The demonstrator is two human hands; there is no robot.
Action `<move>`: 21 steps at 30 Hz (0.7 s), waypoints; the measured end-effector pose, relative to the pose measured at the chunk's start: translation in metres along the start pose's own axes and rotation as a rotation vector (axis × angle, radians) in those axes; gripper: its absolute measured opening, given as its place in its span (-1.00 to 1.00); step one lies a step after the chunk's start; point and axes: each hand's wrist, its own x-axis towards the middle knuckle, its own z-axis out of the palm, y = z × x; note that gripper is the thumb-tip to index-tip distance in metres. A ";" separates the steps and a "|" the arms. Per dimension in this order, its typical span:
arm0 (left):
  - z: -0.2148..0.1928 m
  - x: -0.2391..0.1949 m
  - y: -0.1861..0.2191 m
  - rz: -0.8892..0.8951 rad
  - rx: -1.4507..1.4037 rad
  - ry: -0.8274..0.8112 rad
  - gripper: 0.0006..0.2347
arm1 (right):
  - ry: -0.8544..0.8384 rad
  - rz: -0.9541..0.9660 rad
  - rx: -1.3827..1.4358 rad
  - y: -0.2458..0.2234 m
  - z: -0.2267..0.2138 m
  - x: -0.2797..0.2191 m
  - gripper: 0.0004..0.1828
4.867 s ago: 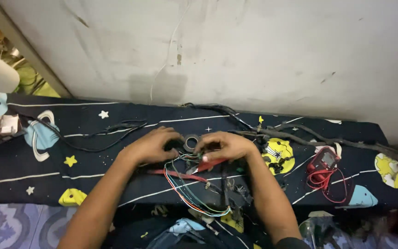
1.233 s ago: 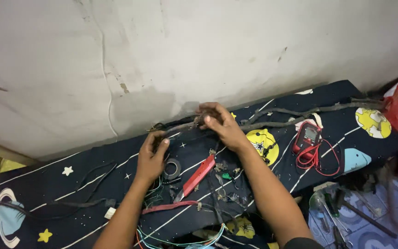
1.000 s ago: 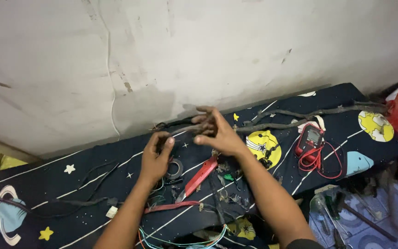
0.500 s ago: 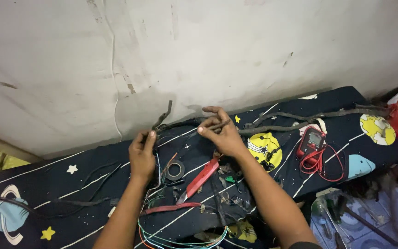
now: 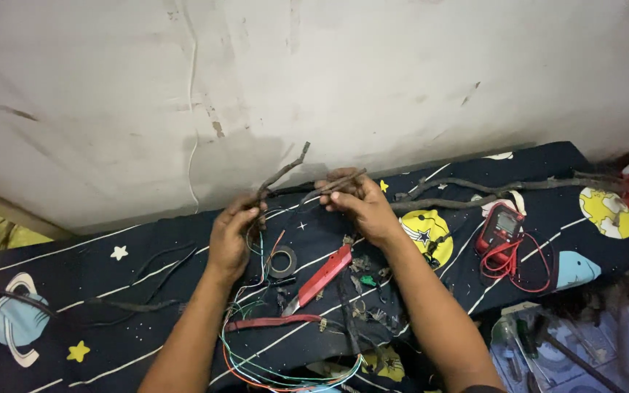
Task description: The person strips the insulation from the ends of several wires using a red utility knife. They then use a multimeter to test the electrical continuity of the wires by touching the probes to the exposed ends.
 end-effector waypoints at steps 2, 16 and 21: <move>0.006 -0.003 0.005 -0.003 -0.031 -0.015 -0.72 | -0.006 0.005 0.014 -0.003 0.001 0.000 -0.52; 0.009 -0.008 0.012 0.031 -0.078 -0.101 -0.62 | 0.020 -0.003 0.128 0.004 -0.004 0.004 -0.52; 0.010 -0.008 0.013 0.008 -0.094 -0.118 -0.65 | 0.017 0.001 0.102 0.003 -0.002 0.003 -0.52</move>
